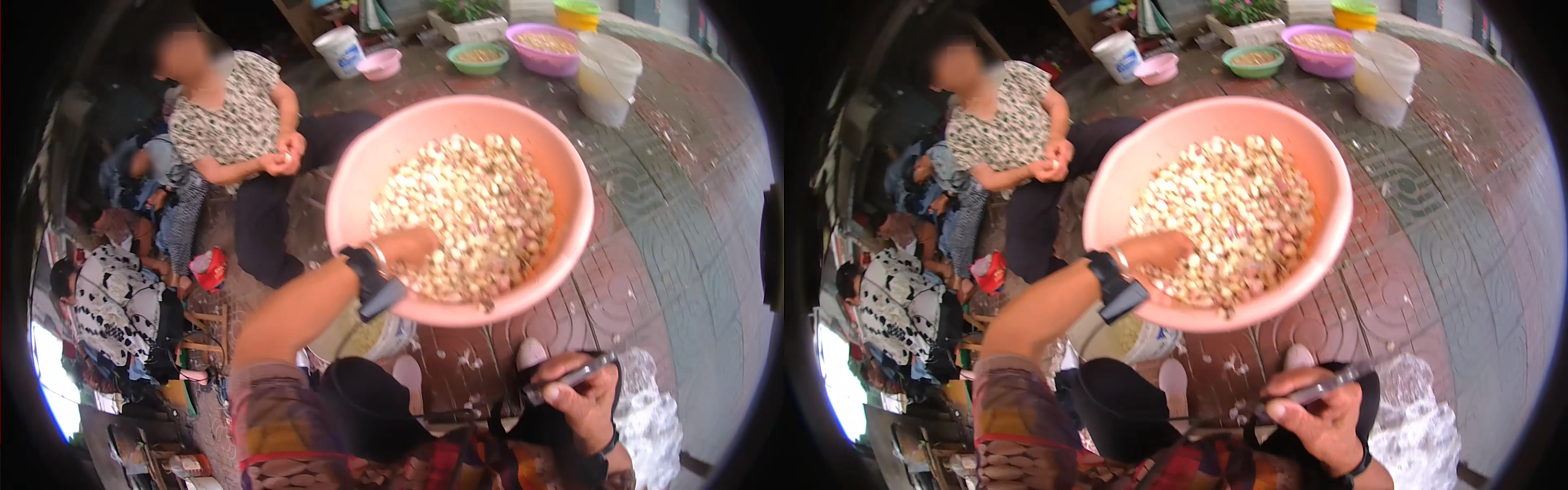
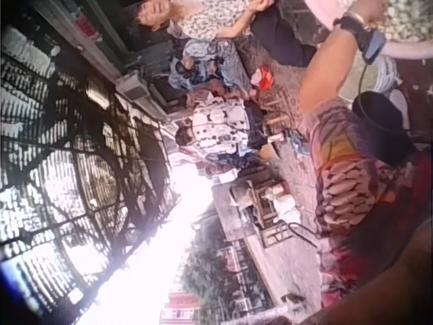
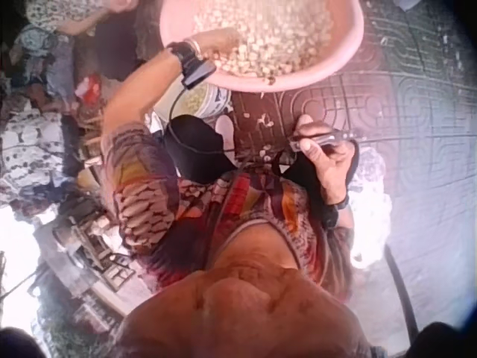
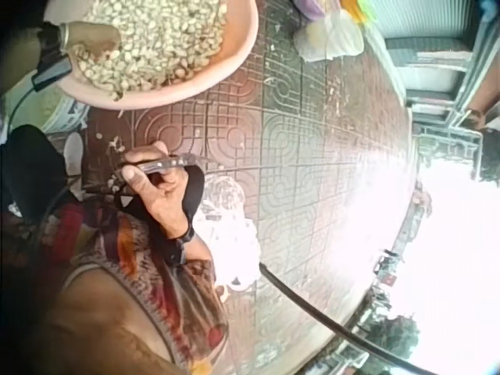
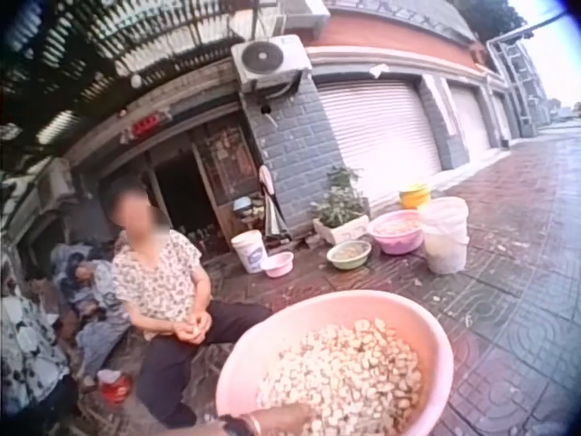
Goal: The recorder sits on a stool and uses a small knife to peel cloves of garlic into a pink bowl.
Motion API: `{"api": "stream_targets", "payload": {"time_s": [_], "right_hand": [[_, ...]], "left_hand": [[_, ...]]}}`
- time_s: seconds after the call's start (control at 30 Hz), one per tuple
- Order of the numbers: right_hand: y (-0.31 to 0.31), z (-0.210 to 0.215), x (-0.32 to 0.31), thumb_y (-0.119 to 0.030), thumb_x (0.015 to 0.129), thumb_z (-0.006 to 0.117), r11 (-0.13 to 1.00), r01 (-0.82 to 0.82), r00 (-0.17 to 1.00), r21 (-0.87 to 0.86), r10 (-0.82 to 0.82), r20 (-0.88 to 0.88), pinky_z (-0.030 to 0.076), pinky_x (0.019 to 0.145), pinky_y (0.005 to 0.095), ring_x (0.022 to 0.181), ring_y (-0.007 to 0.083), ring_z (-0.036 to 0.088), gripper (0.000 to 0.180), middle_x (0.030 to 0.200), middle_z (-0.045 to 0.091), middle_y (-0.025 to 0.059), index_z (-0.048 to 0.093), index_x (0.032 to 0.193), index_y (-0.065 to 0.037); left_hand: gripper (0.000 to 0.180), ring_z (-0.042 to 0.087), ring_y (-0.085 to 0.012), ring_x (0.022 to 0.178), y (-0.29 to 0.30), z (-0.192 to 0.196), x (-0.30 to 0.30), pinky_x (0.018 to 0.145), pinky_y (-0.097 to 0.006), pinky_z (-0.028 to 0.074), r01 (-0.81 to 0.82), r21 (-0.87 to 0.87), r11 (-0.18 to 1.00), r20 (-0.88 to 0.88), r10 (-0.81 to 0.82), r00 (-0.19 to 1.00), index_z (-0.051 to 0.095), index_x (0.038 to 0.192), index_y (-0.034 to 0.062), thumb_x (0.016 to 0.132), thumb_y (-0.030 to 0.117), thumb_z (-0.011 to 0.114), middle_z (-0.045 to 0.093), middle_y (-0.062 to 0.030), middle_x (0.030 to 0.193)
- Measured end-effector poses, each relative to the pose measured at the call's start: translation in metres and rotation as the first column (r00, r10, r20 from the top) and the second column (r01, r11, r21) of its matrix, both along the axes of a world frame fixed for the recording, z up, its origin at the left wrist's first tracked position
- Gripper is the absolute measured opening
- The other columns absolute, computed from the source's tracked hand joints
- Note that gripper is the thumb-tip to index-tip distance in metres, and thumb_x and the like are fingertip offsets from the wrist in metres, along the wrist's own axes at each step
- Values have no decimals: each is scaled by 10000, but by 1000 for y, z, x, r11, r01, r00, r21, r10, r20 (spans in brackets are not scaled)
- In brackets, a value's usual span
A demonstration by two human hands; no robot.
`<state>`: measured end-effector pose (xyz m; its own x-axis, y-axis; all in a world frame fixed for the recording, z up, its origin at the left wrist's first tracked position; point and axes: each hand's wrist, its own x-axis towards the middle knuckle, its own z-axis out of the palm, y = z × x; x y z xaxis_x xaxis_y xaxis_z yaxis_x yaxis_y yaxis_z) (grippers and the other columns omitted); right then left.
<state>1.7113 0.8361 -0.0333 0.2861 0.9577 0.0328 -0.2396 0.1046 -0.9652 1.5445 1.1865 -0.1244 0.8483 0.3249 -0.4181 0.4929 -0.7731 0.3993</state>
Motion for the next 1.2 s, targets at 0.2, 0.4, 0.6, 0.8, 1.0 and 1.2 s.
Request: {"api": "stream_targets", "payload": {"time_s": [0.2, 0.4, 0.6, 0.8, 1.0, 1.2], "right_hand": [[-3, 8, -5, -120, 638, 703, 992, 126, 987, -21, -127, -94, 460, 650, 278, 678, 188, 583, 212, 721, 591, 123, 593, 748, 24], [-7, -3, 4, -24, 711, 667, 998, 35, 996, 60, -30, -79, 452, 645, 238, 672, 132, 574, 153, 757, 616, 105, 600, 831, 43], [-9, -11, 1, -28, 727, 666, 995, 87, 996, 42, -86, -35, 429, 615, 203, 647, 74, 544, 136, 727, 606, 33, 613, 843, 21], [-14, -7, -5, -31, 721, 669, 995, 101, 994, 8, -101, -39, 432, 615, 205, 642, 75, 542, 137, 705, 605, 18, 624, 842, 13], [-13, -11, 0, -45, 723, 655, 985, 166, 986, 56, -165, -6, 441, 623, 220, 656, 83, 553, 136, 718, 614, 30, 623, 838, 20], [6, 10, -5, -82, 760, 628, 989, 136, 982, 55, -142, 127, 422, 560, 185, 630, 51, 534, 156, 728, 605, 18, 608, 882, 14]], "left_hand": [[186, 542, -276, 626, -11, -1, 16, 562, -359, 434, 3, 101, 995, -146, 12, 989, 552, 736, 2, 574, -90, 544, 542, -165, 654], [56, 549, -238, 512, -9, -4, 6, 453, -366, 411, -49, 143, 989, -41, 55, 998, 558, 651, 31, 611, -4, 540, 555, -123, 584], [80, 559, -243, 596, -26, 12, -1, 536, -358, 423, 123, 241, 963, -211, -72, 975, 566, 694, 12, 658, 82, 581, 579, -135, 650], [90, 499, -175, 556, -40, 23, 0, 542, -318, 409, -197, -56, 979, 171, 204, 964, 580, 771, 12, 710, 75, 603, 554, -89, 630], [135, 558, -115, 621, -131, 93, 25, 520, -212, 412, -305, -580, 756, 384, 584, 715, 561, 909, -26, 798, 48, 574, 598, -83, 753], [279, 610, -175, 689, -223, 92, 7, 494, -185, 414, -12, -933, 360, 331, 868, 369, 505, 1019, -28, 755, -38, 595, 599, -146, 888]]}}
